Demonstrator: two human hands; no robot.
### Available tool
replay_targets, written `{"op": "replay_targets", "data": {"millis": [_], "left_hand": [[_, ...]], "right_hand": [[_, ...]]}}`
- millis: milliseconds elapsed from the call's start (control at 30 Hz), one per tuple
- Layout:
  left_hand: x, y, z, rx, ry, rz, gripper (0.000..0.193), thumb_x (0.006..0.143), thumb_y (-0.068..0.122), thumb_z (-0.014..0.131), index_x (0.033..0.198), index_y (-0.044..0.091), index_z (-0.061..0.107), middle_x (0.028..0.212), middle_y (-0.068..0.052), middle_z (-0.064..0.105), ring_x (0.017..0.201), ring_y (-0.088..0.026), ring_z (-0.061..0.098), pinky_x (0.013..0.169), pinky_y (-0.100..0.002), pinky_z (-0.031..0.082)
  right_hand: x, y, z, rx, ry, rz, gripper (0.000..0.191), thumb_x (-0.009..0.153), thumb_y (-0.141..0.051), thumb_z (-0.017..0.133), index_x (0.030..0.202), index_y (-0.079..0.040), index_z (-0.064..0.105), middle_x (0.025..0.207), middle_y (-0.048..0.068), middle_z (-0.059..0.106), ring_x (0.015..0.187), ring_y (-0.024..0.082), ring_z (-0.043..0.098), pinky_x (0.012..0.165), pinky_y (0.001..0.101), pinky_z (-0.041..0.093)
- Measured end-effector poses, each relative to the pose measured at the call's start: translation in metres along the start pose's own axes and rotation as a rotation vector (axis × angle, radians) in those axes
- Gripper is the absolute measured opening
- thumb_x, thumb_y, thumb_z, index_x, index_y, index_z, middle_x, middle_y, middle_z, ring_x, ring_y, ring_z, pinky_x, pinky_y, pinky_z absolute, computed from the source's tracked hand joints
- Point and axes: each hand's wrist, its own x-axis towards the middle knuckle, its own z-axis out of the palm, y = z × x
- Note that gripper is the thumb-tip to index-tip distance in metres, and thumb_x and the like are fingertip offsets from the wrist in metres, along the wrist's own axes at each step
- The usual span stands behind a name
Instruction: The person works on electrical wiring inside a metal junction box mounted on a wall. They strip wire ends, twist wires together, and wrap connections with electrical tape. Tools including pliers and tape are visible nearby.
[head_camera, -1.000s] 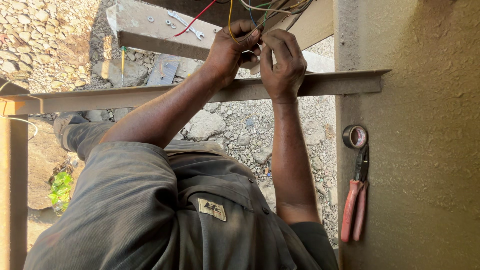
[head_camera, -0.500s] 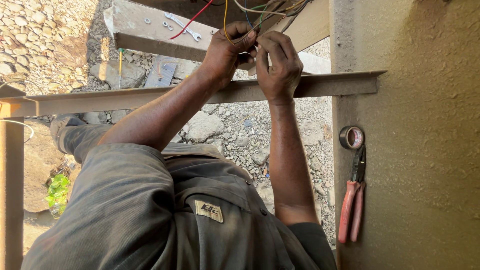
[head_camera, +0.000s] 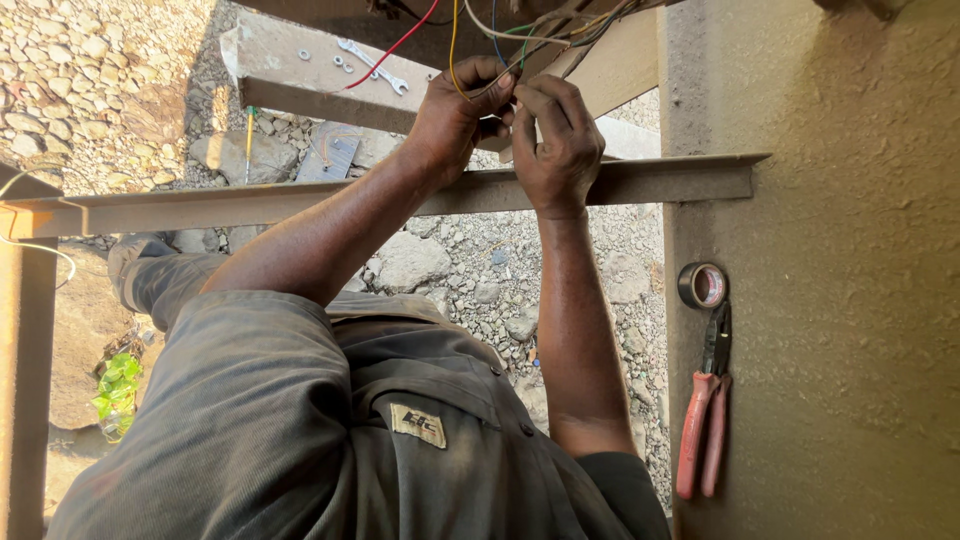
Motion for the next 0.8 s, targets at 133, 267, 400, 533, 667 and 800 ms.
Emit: {"op": "replay_targets", "data": {"millis": [133,267,400,533,667,800], "left_hand": [[-0.0007,0.0007,-0.0003,0.011,-0.002,-0.001,0.021,0.1,0.026,0.074,0.107,0.007,0.069,0.093,-0.001,0.07,0.082,-0.011,0.066,0.07,-0.026,0.057],[-0.0013,0.0013,-0.0006,0.022,0.004,0.001,0.022,0.098,0.026,0.074,0.107,0.007,0.07,0.092,-0.001,0.071,0.081,-0.011,0.066,0.069,-0.027,0.058],[-0.0009,0.0006,-0.0003,0.012,-0.007,0.014,0.022,0.099,0.026,0.073,0.107,0.006,0.07,0.093,-0.002,0.071,0.081,-0.011,0.066,0.07,-0.026,0.057],[-0.0007,-0.0003,-0.0003,0.024,-0.014,0.013,0.021,0.101,0.026,0.071,0.109,0.006,0.069,0.094,-0.002,0.071,0.082,-0.011,0.067,0.07,-0.026,0.058],[-0.0005,-0.0007,-0.0006,0.037,-0.009,0.009,0.02,0.101,0.025,0.071,0.11,0.007,0.069,0.095,-0.002,0.071,0.083,-0.011,0.067,0.071,-0.026,0.058],[0.0006,-0.0011,-0.0005,0.011,-0.006,-0.003,0.021,0.1,0.025,0.073,0.109,0.007,0.069,0.095,-0.002,0.071,0.083,-0.011,0.067,0.07,-0.026,0.058]], "right_hand": [[0.0008,-0.0012,-0.0006,-0.015,-0.004,0.009,0.021,0.096,-0.001,0.074,0.112,-0.014,0.069,0.117,0.001,0.068,0.101,0.019,0.075,0.081,0.0315,0.066],[0.0002,-0.002,-0.0003,-0.02,-0.001,0.009,0.02,0.096,-0.002,0.074,0.112,-0.013,0.069,0.116,0.002,0.068,0.1,0.019,0.075,0.079,0.0323,0.065],[-0.0002,-0.0012,0.0011,-0.028,0.006,0.008,0.02,0.096,-0.002,0.074,0.112,-0.013,0.069,0.115,0.001,0.068,0.098,0.019,0.076,0.078,0.0321,0.065],[0.0003,0.0001,0.0022,-0.029,0.007,-0.003,0.02,0.097,-0.003,0.075,0.113,-0.014,0.068,0.116,0.001,0.068,0.098,0.019,0.076,0.078,0.0306,0.066],[0.0006,-0.0007,0.0011,-0.012,0.001,0.007,0.021,0.097,-0.002,0.074,0.113,-0.014,0.068,0.116,0.001,0.068,0.099,0.019,0.076,0.079,0.0311,0.066],[0.0007,-0.003,-0.0011,-0.015,0.004,0.009,0.021,0.096,-0.002,0.074,0.113,-0.014,0.067,0.117,0.001,0.068,0.1,0.019,0.076,0.079,0.032,0.065]]}}
